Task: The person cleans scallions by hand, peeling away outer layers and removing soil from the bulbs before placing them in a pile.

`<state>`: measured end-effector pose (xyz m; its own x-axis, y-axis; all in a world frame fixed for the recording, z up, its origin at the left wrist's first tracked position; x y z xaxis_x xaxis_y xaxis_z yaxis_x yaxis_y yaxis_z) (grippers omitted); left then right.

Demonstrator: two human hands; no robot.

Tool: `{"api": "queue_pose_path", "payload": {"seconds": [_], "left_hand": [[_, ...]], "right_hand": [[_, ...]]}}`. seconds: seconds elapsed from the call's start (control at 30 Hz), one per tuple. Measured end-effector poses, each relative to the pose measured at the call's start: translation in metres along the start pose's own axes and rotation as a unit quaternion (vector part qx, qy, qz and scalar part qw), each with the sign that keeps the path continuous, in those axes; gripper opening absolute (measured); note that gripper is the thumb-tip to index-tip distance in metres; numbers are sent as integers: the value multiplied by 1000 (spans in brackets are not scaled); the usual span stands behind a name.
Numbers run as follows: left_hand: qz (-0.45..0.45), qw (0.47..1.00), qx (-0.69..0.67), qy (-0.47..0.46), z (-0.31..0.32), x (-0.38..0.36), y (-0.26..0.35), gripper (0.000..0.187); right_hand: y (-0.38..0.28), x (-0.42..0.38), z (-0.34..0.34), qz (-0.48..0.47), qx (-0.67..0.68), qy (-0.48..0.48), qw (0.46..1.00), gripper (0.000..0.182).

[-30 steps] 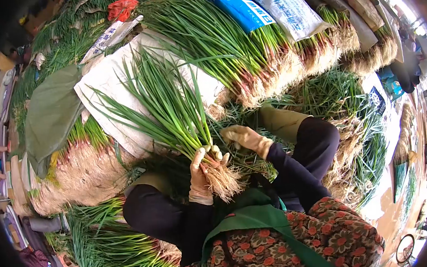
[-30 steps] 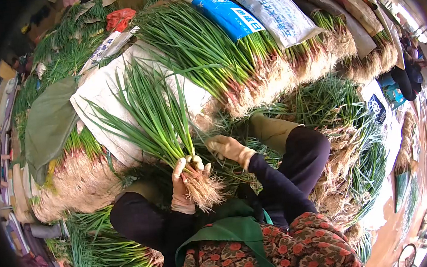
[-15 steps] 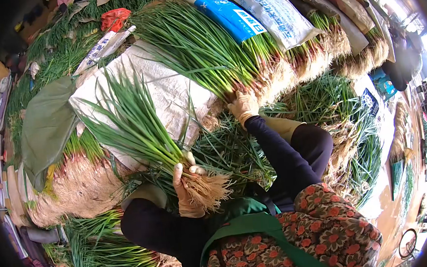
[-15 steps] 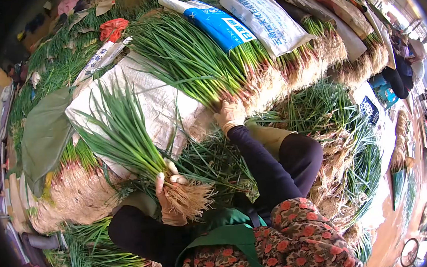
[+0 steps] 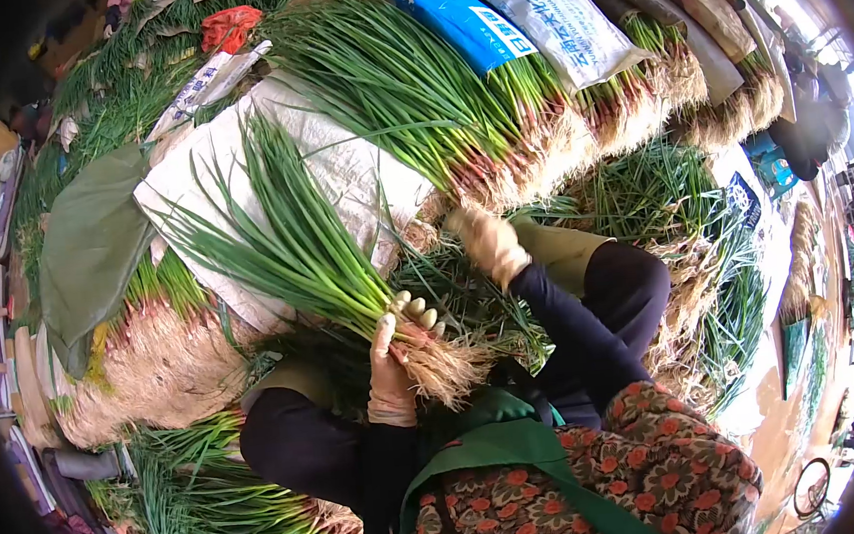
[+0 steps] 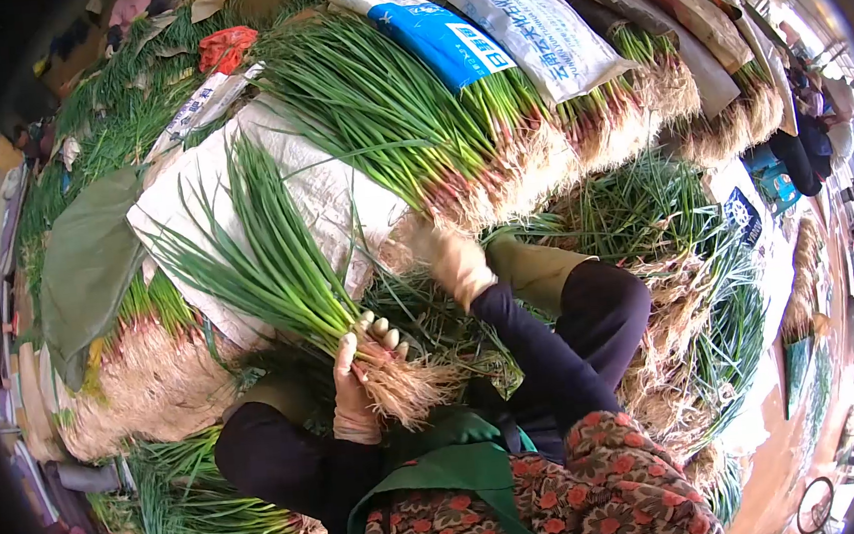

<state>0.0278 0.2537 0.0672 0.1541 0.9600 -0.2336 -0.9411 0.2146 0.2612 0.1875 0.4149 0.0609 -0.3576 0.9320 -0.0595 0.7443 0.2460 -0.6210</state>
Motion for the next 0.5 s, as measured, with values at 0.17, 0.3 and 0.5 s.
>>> {"api": "queue_pose_path", "payload": {"seconds": [0.17, 0.3, 0.5], "left_hand": [[11, 1000, -10, 3, 6, -10, 12, 44], [7, 999, -46, -28, -3, -4, 15, 47], [-39, 990, 116, 68, -26, 3, 4, 41]], "right_hand": [[62, 62, 23, 203, 6, -48, 978, 42], [-9, 32, 21, 10, -33, -37, 999, 40], [-98, -95, 46, -237, -263, 24, 935, 26]]}}
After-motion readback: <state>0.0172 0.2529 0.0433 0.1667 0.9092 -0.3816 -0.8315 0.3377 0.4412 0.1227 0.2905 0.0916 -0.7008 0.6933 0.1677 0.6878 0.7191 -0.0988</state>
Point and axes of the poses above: each hand's wrist, its own x-axis towards the middle knuckle, its own z-axis out of the palm, y = z × x, the point moved 8 cm from there along x, towards the middle knuckle, and after that the axes turned 6 degrees about -y, right-handed, at the moved point
